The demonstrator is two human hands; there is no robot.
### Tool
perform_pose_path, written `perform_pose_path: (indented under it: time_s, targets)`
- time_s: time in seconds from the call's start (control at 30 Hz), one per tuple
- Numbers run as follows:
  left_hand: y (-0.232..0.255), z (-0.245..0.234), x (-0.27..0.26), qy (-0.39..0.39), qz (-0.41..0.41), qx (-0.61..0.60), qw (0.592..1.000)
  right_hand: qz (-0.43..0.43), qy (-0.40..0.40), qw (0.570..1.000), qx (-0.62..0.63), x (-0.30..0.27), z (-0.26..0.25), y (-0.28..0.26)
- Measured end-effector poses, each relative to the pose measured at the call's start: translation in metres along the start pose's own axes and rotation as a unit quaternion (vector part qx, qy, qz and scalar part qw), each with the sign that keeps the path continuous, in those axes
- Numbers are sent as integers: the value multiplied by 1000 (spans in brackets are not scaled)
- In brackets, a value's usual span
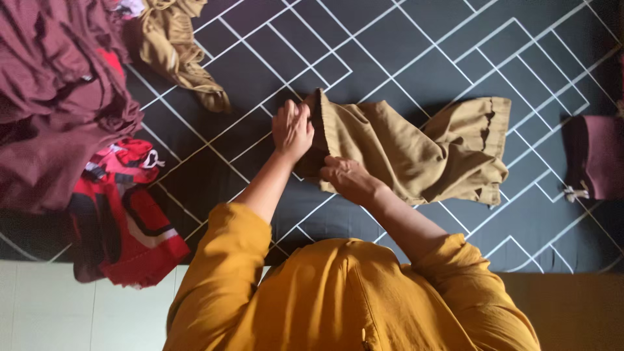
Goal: The person folds a maroon drawstring bag and a tan drawstring bag on a bed with a geometric-patterned sheet. They smooth and align each item, fold them into compact rectangles, and place them on a stack of folded linens.
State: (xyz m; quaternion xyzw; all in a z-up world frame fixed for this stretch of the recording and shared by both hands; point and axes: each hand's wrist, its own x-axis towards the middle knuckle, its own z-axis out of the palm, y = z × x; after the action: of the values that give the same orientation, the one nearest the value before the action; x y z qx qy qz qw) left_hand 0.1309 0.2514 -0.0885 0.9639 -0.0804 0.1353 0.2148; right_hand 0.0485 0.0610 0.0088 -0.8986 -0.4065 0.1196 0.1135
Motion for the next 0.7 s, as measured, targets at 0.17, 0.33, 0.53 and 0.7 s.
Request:
perform_pose_path:
  time_s: [0.17,0.33,0.53,0.7]
  targets:
    - [11,52,55,19,-92,53,994,15,67,997,30,-16,-27,-32]
    - [-18,46,104,-33,-328,-221,918,71,103,991,47,-57,-61,-54]
    - [-40,-14,131,-86,-145,-50,984,223,88,970,47,-95,-83,-71]
    - [-35,-23,107,-25,-141,-41,989,212,88,967,108,-90,-92,-83]
